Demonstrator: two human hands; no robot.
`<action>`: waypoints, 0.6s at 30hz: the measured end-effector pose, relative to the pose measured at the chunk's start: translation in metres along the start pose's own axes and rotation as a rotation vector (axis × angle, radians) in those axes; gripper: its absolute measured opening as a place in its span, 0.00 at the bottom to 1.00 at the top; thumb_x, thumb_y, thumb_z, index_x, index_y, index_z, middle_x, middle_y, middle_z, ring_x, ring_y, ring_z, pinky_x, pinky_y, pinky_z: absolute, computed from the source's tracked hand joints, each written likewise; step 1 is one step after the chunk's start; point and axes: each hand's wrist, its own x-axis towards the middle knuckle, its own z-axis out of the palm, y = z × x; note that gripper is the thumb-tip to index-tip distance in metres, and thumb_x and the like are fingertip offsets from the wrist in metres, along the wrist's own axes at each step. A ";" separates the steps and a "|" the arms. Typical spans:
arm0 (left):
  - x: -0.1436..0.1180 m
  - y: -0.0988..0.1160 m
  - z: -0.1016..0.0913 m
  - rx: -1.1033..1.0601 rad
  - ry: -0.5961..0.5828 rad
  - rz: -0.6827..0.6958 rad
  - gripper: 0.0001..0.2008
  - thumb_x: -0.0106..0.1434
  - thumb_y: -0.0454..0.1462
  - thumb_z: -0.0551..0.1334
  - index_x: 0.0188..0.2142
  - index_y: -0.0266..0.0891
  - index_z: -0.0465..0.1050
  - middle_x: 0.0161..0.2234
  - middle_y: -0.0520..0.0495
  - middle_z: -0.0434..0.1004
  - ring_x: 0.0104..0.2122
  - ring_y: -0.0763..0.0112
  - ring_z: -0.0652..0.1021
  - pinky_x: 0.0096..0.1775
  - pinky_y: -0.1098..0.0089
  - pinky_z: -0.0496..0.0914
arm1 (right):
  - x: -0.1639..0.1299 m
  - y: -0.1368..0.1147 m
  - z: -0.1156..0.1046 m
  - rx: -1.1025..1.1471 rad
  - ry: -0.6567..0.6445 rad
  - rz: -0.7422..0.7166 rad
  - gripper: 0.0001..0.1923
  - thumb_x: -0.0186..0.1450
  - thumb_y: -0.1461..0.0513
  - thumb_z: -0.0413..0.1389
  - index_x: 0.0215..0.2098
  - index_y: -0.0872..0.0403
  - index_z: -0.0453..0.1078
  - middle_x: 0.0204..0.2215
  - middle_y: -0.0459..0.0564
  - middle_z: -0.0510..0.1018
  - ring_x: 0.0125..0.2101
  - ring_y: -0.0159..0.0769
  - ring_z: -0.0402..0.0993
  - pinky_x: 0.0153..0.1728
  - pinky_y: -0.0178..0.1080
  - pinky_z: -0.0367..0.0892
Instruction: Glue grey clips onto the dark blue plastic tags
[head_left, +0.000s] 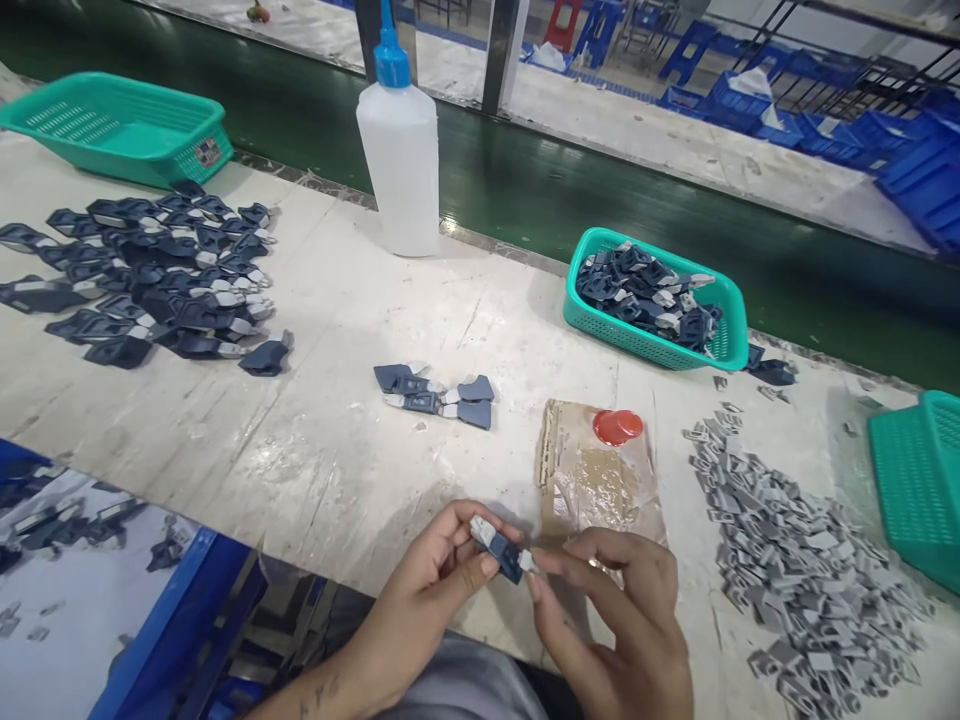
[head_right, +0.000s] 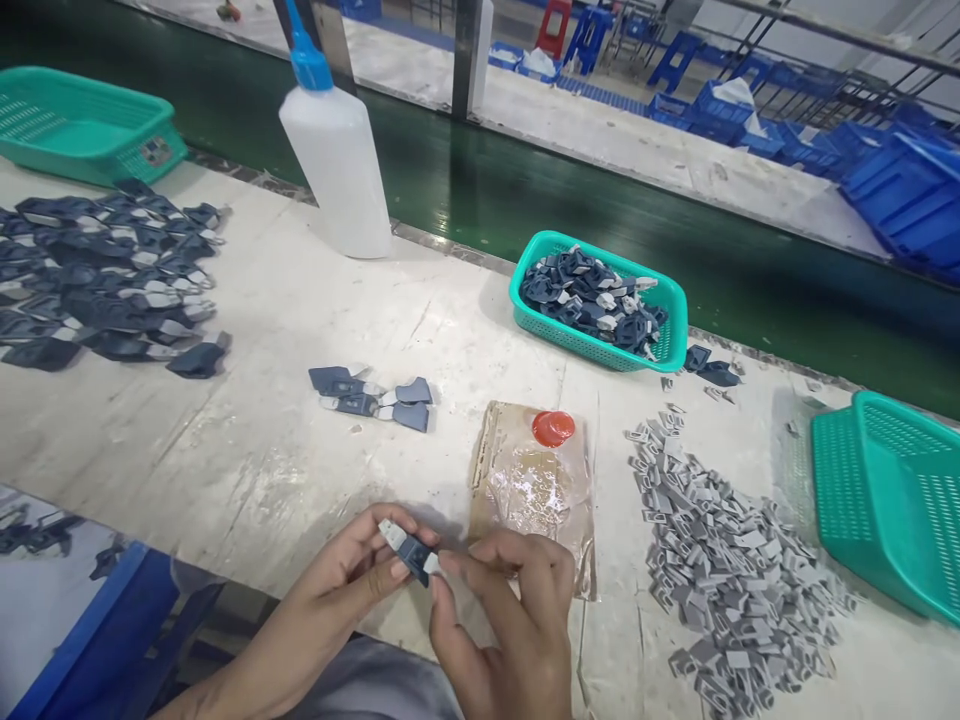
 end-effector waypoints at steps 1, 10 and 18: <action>0.000 0.000 0.000 0.003 -0.005 0.001 0.05 0.60 0.35 0.61 0.37 0.43 0.69 0.37 0.54 0.75 0.37 0.74 0.72 0.41 0.73 0.63 | -0.001 -0.002 0.003 0.008 0.008 -0.001 0.08 0.58 0.65 0.57 0.38 0.53 0.67 0.33 0.49 0.64 0.36 0.33 0.62 0.37 0.38 0.57; 0.000 -0.003 0.000 0.072 0.010 0.052 0.05 0.61 0.34 0.60 0.37 0.43 0.70 0.38 0.53 0.76 0.40 0.74 0.74 0.44 0.75 0.65 | -0.005 -0.004 0.009 0.070 -0.023 0.043 0.08 0.58 0.65 0.58 0.36 0.51 0.68 0.33 0.48 0.66 0.36 0.32 0.63 0.36 0.35 0.63; -0.017 -0.004 -0.007 0.130 -0.215 0.262 0.11 0.65 0.36 0.54 0.44 0.50 0.71 0.47 0.50 0.76 0.55 0.69 0.67 0.55 0.70 0.60 | -0.018 -0.031 0.011 0.575 -0.211 0.620 0.12 0.64 0.52 0.49 0.36 0.50 0.67 0.27 0.43 0.75 0.25 0.28 0.70 0.24 0.28 0.65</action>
